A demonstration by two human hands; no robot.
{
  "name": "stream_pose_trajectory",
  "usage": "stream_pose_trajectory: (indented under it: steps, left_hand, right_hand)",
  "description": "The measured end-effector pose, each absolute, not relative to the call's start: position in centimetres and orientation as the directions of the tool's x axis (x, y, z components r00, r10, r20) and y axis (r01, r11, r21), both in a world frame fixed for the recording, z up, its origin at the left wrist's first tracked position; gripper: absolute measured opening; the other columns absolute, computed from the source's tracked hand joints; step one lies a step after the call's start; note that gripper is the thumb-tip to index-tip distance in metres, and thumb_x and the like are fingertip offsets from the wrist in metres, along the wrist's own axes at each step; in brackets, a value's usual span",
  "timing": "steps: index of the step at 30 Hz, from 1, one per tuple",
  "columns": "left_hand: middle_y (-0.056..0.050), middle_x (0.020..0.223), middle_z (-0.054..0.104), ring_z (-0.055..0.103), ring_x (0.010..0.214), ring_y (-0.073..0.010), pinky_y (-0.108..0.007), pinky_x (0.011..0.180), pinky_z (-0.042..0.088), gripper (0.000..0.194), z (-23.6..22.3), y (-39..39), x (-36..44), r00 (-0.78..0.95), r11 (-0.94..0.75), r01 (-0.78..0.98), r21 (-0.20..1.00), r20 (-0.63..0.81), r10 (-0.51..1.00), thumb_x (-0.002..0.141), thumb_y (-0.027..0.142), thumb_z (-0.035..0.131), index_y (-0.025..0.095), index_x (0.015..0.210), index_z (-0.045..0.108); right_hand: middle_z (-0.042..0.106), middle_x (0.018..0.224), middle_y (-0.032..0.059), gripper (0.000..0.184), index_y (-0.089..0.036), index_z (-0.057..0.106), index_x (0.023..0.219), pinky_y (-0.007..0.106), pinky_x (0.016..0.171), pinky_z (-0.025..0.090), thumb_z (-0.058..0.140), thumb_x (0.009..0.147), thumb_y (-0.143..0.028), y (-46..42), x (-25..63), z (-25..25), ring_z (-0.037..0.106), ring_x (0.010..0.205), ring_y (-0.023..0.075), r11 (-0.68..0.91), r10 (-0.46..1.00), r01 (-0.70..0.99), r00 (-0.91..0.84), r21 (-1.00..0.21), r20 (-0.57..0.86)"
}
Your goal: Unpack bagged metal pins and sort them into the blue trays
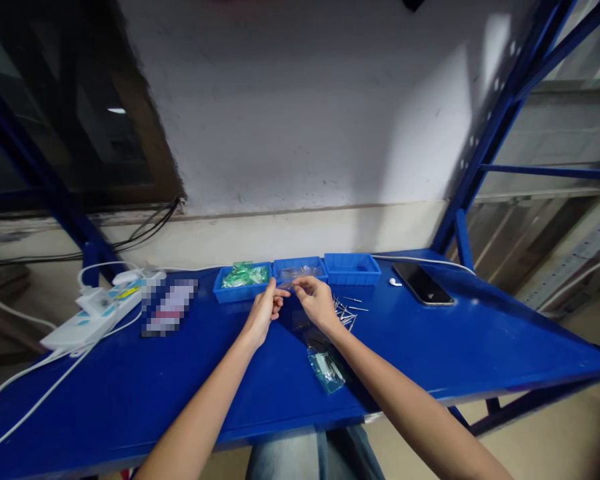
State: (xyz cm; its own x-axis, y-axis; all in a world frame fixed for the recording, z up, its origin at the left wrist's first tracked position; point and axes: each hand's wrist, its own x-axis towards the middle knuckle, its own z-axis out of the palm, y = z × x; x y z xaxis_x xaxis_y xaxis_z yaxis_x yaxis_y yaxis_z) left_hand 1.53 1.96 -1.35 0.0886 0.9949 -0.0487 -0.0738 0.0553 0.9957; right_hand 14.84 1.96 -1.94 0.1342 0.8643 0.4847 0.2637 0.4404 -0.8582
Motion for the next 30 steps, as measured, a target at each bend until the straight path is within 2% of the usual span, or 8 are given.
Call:
stream_pose_trajectory:
  steps: [5, 9, 12, 15, 19, 22, 24, 30]
  left_hand:
    - [0.001, 0.064, 0.052, 0.045, 0.052, -0.0075, -0.018, 0.046, 0.029, 0.037, -1.7, 2.3, 1.5, 0.058, -0.055, -0.094, 0.994, 0.061, 0.996, 0.067, 0.048, 0.064, 0.013, 0.076, 0.06]
    - [0.0, 0.073, 0.059, 0.054, 0.066, -0.0113, -0.02, 0.057, 0.039, 0.023, -1.9, 2.5, 1.4, -0.026, -0.223, 0.02, 0.975, 0.224, 0.974, 0.068, 0.033, 0.066, 0.017, 0.083, 0.061]
    - [-0.002, 0.081, 0.061, 0.056, 0.071, -0.0137, -0.023, 0.062, 0.043, 0.011, -1.9, 2.1, 1.5, 0.032, -0.467, 0.312, 0.827, 0.482, 0.875, 0.073, 0.021, 0.058, 0.018, 0.082, 0.063]
    - [-0.004, 0.091, 0.061, 0.058, 0.079, -0.0148, -0.024, 0.065, 0.046, 0.019, -2.0, 1.7, 1.7, 0.189, -0.612, 0.442, 0.656, 0.598, 0.778, 0.076, 0.013, 0.051, 0.019, 0.088, 0.065]
    - [-0.006, 0.1, 0.06, 0.058, 0.091, -0.0172, -0.028, 0.075, 0.048, 0.022, -2.4, 1.4, 1.8, 0.272, -0.627, 0.493, 0.603, 0.578, 0.77, 0.083, 0.02, 0.05, 0.021, 0.1, 0.064]
    - [-0.006, 0.098, 0.061, 0.056, 0.096, -0.0223, -0.04, 0.086, 0.042, 0.022, -2.7, 1.3, 1.8, 0.287, -0.544, 0.645, 0.537, 0.489, 0.824, 0.082, 0.031, 0.054, 0.022, 0.098, 0.066]
    - [-0.006, 0.098, 0.06, 0.053, 0.099, -0.0262, -0.047, 0.087, 0.038, 0.024, -2.9, 1.2, 1.7, 0.31, -0.497, 0.723, 0.48, 0.418, 0.854, 0.079, 0.039, 0.058, 0.023, 0.095, 0.067]
    - [-0.004, 0.098, 0.061, 0.05, 0.101, -0.0282, -0.045, 0.083, 0.036, 0.016, -2.9, 1.1, 1.6, 0.373, -0.457, 0.753, 0.473, 0.264, 0.889, 0.073, 0.033, 0.065, 0.025, 0.086, 0.066]
  right_hand:
    - [0.056, 0.089, 0.0055, 0.023, -0.019, 0.069, 0.078, 0.03, 0.078, 0.045, 0.048, 0.071, -0.01, 1.4, 14.6, -1.8, 0.055, 0.088, 0.018, 0.532, 0.789, 0.429, 0.061, -0.73, 0.611]
    - [0.056, 0.088, 0.0063, 0.019, -0.017, 0.07, 0.079, 0.033, 0.083, 0.043, 0.052, 0.075, -0.021, 1.6, 14.9, -1.8, 0.054, 0.089, 0.0194, 0.39, 0.87, 0.443, 0.111, -0.807, 0.481]
    - [0.061, 0.074, 0.004, 0.034, -0.015, 0.069, 0.077, 0.029, 0.072, 0.045, 0.049, 0.081, -0.042, 1.9, 15.1, -1.8, 0.056, 0.074, 0.0165, 0.265, 0.953, 0.315, 0.058, -0.911, 0.297]
    - [0.063, 0.065, 0.0035, 0.038, -0.013, 0.069, 0.077, 0.026, 0.061, 0.045, 0.05, 0.08, -0.046, 2.0, 15.3, -1.7, 0.057, 0.062, 0.015, 0.239, 0.964, 0.257, 0.056, -0.936, 0.262]
    - [0.066, 0.074, 0.007, 0.031, -0.013, 0.068, 0.084, 0.029, 0.065, 0.046, 0.048, 0.083, -0.037, 1.8, 16.6, -0.2, 0.058, 0.067, 0.0167, 0.352, 0.857, 0.331, 0.262, -0.876, 0.443]
    - [0.064, 0.094, 0.0082, 0.028, -0.018, 0.065, 0.101, 0.032, 0.076, 0.047, 0.044, 0.087, -0.03, 2.1, 18.4, 1.3, 0.059, 0.083, 0.0175, 0.515, 0.57, 0.486, 0.421, -0.706, 0.706]
    - [0.062, 0.103, 0.0087, 0.029, -0.021, 0.063, 0.107, 0.034, 0.083, 0.046, 0.041, 0.089, -0.024, 2.6, 19.3, 1.6, 0.057, 0.093, 0.0185, 0.526, 0.461, 0.612, 0.379, -0.591, 0.802]
    - [0.053, 0.115, 0.0166, 0.04, -0.015, 0.056, 0.121, 0.039, 0.087, 0.044, 0.049, 0.082, -0.021, 3.8, 18.9, -0.7, 0.053, 0.101, 0.0267, 0.332, 0.736, 0.852, 0.035, -0.405, 0.676]
